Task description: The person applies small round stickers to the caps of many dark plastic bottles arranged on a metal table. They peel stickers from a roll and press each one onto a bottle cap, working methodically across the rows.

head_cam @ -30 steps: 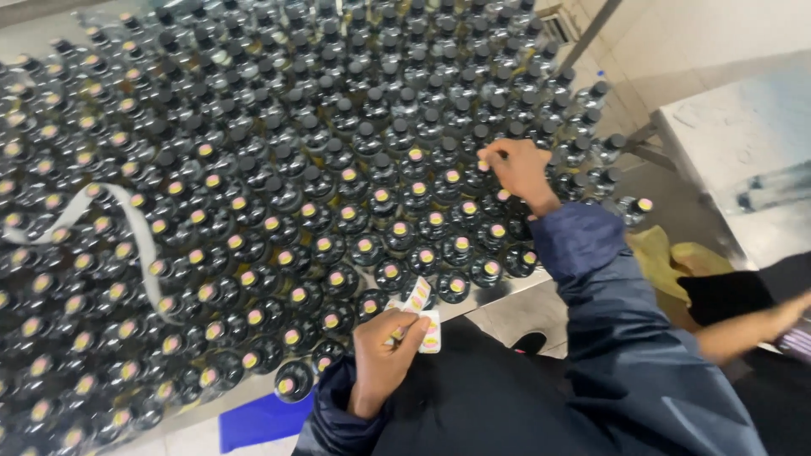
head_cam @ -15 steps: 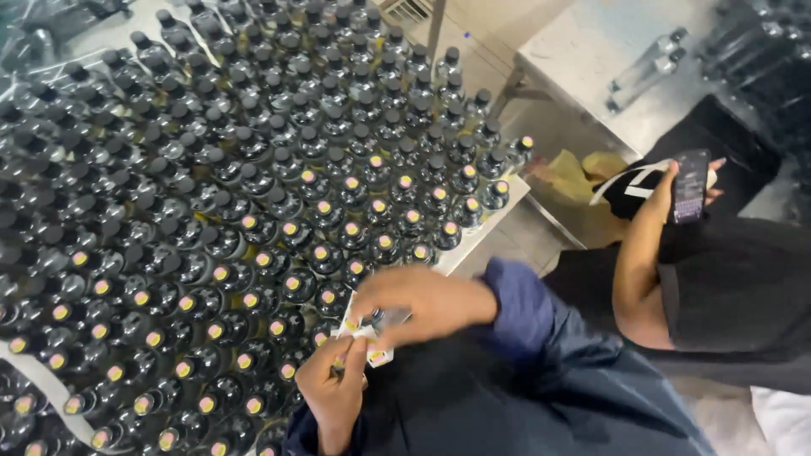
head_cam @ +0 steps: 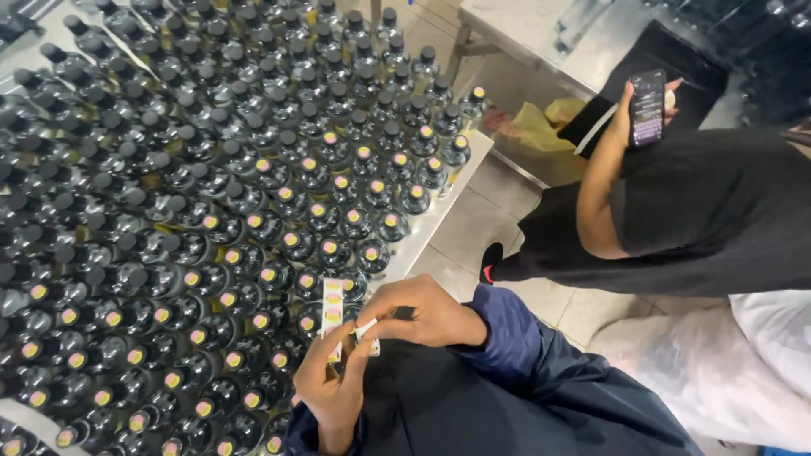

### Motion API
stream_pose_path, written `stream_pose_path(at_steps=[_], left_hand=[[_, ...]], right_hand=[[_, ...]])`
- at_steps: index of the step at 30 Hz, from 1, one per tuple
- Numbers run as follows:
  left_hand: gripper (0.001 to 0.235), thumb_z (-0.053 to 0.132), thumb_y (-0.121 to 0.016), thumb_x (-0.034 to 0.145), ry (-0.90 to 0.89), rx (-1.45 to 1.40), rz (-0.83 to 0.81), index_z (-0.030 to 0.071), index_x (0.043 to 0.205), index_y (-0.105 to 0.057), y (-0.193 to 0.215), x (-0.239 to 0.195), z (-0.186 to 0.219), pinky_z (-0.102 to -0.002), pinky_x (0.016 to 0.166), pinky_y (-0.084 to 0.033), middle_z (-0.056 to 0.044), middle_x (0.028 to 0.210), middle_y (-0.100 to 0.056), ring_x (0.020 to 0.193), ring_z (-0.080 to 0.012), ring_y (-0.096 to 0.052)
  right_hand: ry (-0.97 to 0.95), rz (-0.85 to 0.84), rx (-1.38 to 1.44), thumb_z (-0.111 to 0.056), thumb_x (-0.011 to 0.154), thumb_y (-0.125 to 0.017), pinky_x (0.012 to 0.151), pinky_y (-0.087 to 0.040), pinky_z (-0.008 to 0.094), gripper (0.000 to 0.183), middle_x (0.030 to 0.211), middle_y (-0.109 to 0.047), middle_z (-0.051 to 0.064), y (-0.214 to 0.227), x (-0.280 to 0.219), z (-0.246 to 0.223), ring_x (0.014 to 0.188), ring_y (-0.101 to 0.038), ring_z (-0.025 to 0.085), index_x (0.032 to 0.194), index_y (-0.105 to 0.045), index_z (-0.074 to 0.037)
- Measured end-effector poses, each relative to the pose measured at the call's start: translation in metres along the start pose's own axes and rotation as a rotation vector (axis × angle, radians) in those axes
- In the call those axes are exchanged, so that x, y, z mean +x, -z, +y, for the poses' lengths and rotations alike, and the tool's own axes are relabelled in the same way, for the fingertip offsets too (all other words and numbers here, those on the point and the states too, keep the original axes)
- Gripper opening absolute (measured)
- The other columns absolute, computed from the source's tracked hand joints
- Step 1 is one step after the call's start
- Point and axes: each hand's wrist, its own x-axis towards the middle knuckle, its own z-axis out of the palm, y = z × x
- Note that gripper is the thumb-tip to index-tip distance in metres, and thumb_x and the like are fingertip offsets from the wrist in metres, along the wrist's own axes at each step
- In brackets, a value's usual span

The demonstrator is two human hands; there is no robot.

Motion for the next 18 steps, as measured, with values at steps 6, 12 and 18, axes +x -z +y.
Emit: stream_pose_path(at_steps=[6,12,18], left_hand=[[0.024,0.017,-0.078,0.099,-0.161,0.009,-0.039,0.006,0.12,-0.081,-0.009,0.018,-0.002,-0.033,0.054,-0.033,-0.005,0.074,-0.058,0.057,-0.0138,-0.039],[0.013,0.011,-0.078,0.097,-0.061,0.04,0.064,0.007,0.11,-0.082,-0.02,0.024,-0.002,-0.031,0.05,-0.033,-0.009,0.086,-0.069,0.056,-0.0136,-0.046],[0.015,0.015,-0.076,0.1,-0.076,0.109,0.12,0.009,0.114,-0.08,-0.03,0.029,0.001,-0.033,0.055,-0.042,-0.01,0.095,-0.073,0.066,-0.0157,-0.058]], right_hand=[[-0.001,0.065,0.032,-0.029,0.107,-0.073,0.089,-0.071,0.034,0.021,0.109,-0.081,0.007,0.008,0.0,-0.001,0.099,-0.081,0.024,0.122,-0.078,-0.015],[0.079,-0.044,0.035,-0.028,0.113,-0.067,0.093,-0.07,0.037,0.024,0.116,-0.076,0.005,0.023,0.009,0.012,0.101,-0.076,0.024,0.134,-0.071,-0.018],[0.172,-0.075,-0.026,-0.027,0.116,-0.063,0.106,-0.067,0.045,0.023,0.132,-0.067,0.009,0.035,0.022,0.029,0.112,-0.072,0.029,0.135,-0.069,-0.018]])
